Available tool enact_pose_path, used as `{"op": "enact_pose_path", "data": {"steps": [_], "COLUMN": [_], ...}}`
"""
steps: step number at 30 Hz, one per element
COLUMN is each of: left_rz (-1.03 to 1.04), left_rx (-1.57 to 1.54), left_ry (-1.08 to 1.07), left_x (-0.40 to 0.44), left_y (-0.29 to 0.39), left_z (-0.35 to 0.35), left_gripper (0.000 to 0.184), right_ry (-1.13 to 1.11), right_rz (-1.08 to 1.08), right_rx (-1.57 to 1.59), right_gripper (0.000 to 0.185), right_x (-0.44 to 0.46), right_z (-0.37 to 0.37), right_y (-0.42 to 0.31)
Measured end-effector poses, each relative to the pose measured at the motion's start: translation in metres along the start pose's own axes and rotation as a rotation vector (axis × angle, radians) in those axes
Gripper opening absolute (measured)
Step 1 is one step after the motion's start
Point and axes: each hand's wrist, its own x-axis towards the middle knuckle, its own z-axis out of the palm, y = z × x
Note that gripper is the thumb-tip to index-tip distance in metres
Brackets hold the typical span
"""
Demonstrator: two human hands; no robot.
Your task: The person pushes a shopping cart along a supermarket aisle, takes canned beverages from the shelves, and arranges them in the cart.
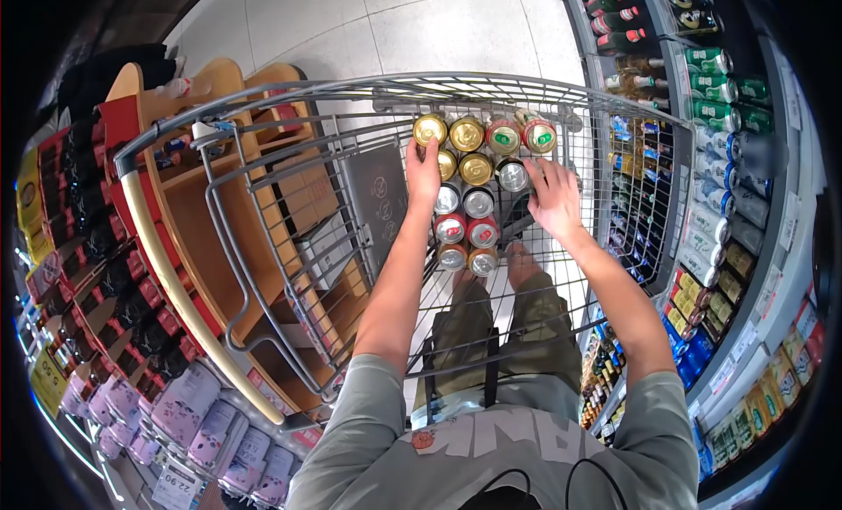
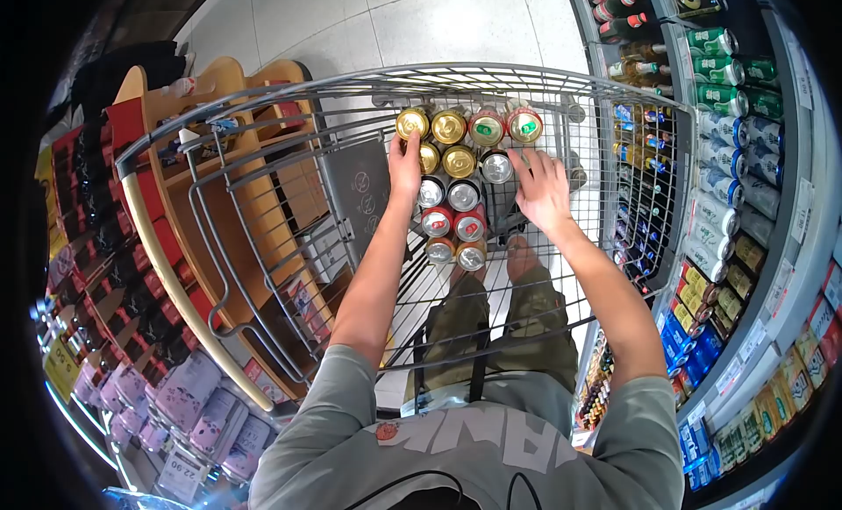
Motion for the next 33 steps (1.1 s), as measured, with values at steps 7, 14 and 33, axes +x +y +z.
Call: {"op": "enact_pose_path", "data": {"steps": [7, 14, 33], "left_rz": [-0.021, -0.148, -0.16], "left_rx": [-0.009, 0.045, 0.098], "left_ry": [-0.044, -0.134, -0.122], "left_x": [-0.002, -0.003, -0.012], "left_y": [0.001, 0.005, 0.026], "left_z": [-0.001, -0.007, -0.006], "left_gripper": [0.053, 0.061, 0.059], "right_ry": [-0.034, -0.032, 0.09], "right_rz": [0.269, 0.487, 0.647], "right_rx": [0.084, 0.238, 0.303], "right_gripper": [0.081, 0.071, 0.075], "right_x": [-0.017, -0.02, 0.005], "right_z": [0.0, 0.01, 0.014], "right_y": [-0.005, -0.006, -0.013]}}
